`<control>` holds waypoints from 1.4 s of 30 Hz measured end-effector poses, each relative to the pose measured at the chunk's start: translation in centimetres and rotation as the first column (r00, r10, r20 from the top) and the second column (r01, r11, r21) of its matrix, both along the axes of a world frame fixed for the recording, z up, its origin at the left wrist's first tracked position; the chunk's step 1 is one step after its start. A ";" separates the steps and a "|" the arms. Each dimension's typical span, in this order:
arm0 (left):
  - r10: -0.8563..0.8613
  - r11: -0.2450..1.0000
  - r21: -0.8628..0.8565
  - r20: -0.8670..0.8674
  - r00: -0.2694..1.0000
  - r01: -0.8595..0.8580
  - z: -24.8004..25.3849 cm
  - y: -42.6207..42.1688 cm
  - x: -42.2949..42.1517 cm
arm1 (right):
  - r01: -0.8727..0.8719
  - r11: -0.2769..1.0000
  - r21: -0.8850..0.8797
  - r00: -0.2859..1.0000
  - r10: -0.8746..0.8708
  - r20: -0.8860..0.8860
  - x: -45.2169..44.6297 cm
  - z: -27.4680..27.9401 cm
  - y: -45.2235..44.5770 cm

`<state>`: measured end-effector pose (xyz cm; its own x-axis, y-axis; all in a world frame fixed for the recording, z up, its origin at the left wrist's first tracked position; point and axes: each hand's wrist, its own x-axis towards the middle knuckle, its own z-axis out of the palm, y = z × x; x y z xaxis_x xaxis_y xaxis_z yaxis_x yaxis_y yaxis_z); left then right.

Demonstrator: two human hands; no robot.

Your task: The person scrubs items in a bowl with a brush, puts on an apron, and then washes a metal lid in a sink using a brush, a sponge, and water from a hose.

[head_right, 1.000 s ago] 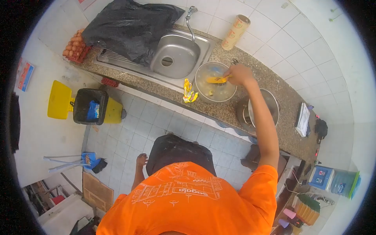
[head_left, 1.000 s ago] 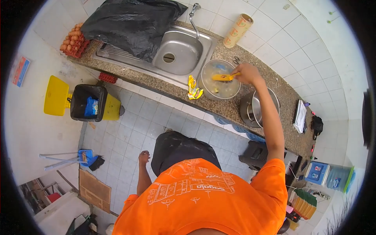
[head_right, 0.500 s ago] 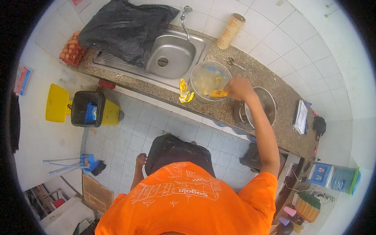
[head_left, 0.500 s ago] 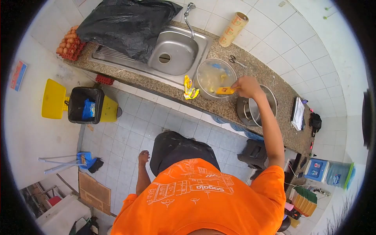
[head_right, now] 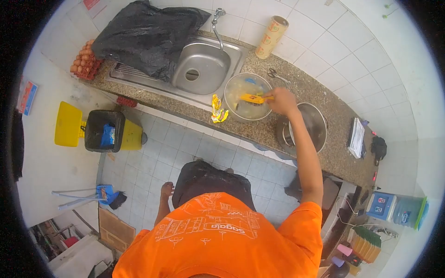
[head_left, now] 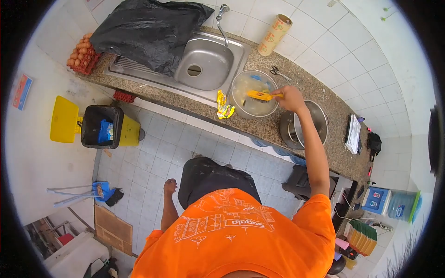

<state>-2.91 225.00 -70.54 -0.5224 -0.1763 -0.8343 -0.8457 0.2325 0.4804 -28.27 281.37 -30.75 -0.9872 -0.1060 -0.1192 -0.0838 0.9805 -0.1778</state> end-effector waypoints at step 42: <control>0.174 0.982 0.075 -0.009 0.985 -0.173 -1.7 -0.1 1.6 | -0.230 0.944 0.237 0.972 0.211 0.103 -5.2 0.8 -2.7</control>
